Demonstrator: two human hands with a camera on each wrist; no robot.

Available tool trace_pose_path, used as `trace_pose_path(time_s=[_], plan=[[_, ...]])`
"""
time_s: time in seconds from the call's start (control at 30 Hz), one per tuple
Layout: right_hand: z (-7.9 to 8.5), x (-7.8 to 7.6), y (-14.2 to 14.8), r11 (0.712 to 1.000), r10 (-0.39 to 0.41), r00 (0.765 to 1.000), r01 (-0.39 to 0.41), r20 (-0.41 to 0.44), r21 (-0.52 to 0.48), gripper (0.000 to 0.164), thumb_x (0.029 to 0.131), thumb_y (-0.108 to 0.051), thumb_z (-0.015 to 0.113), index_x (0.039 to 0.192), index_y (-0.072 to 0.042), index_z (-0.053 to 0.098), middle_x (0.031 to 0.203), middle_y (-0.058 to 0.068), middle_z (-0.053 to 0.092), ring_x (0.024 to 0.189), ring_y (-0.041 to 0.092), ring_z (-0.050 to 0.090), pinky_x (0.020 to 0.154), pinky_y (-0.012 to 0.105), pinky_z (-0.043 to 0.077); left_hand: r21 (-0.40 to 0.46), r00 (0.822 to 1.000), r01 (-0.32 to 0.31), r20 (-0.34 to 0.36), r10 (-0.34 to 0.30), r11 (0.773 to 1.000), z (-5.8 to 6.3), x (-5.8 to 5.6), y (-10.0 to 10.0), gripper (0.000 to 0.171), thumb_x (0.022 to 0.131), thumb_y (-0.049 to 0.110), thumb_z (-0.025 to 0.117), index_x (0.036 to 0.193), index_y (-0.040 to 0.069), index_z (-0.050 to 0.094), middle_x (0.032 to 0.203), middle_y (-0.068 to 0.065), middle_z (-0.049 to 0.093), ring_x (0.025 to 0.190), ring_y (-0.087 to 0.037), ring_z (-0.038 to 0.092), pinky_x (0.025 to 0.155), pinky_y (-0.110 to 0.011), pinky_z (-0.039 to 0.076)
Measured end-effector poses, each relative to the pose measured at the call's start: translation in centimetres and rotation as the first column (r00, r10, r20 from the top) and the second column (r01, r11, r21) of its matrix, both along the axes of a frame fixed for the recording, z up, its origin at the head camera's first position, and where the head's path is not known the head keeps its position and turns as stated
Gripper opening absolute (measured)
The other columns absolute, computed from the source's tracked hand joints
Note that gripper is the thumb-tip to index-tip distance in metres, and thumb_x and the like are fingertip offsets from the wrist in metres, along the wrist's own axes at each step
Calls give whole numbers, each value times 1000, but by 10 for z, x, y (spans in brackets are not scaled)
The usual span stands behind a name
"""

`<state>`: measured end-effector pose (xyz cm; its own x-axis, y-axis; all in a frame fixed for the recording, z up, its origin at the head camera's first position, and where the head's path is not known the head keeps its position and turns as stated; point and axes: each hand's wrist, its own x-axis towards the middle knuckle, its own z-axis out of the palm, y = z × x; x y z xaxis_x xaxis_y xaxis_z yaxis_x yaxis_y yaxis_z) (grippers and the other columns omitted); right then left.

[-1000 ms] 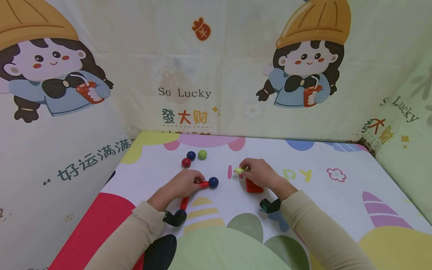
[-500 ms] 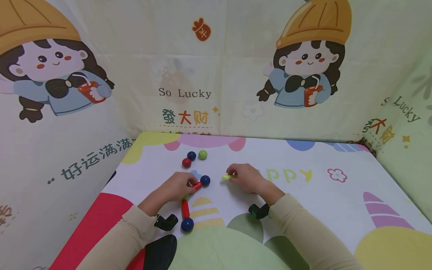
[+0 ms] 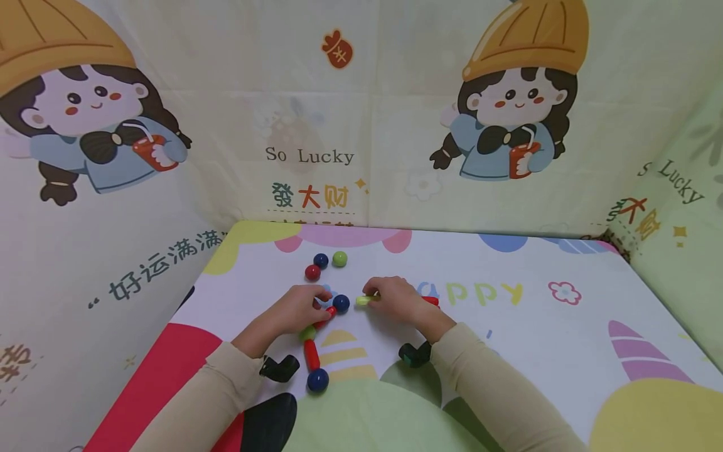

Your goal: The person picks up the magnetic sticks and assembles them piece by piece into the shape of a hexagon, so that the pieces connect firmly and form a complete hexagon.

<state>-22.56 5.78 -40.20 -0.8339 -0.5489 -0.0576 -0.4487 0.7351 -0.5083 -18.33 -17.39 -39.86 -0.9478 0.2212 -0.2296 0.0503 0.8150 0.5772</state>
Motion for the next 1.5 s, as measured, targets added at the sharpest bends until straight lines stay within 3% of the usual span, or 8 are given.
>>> trace_pose_path(time_s=[0.2,0.43,0.7,1.1,1.5], plan=[[-3,-2,-2,1000,-1,1000,1,1,14,23,93,-12,70,116,-12,70,105,2,70,102,23,62,97,45,43,6,999,38,-4,-38,999,1,-8,6,37,89,14,76,125,9,68,100,-2,67,89,-18,60,72,-28,55],[-5,-1,-6,1000,7,1000,-7,11,2,24,92,-12,71,116,-11,71,105,2,70,103,24,62,96,44,46,24,998,57,-12,-57,998,2,-13,12,35,91,13,73,126,10,68,99,-3,67,87,-17,60,71,-27,54],[-7,0,-7,999,30,999,-31,-27,-20,22,92,-9,71,114,-9,71,105,3,71,102,25,62,94,41,48,-5,998,55,-11,-55,998,5,-15,20,35,92,12,71,127,11,68,105,-3,68,91,-18,60,76,-29,54],[-6,1,-9,1000,8,1000,-8,10,-23,23,92,-9,70,115,-9,71,105,4,70,102,25,60,96,43,47,-53,997,73,-20,-74,996,6,-15,30,34,93,10,71,127,10,68,116,-7,68,101,-21,61,93,-39,52],[-5,2,-11,1000,0,1000,0,24,-9,24,92,-13,72,117,-11,71,107,3,70,103,24,59,95,43,46,-62,998,60,-24,-61,996,6,-15,28,33,94,11,70,127,9,68,117,-6,68,102,-21,61,94,-39,52]])
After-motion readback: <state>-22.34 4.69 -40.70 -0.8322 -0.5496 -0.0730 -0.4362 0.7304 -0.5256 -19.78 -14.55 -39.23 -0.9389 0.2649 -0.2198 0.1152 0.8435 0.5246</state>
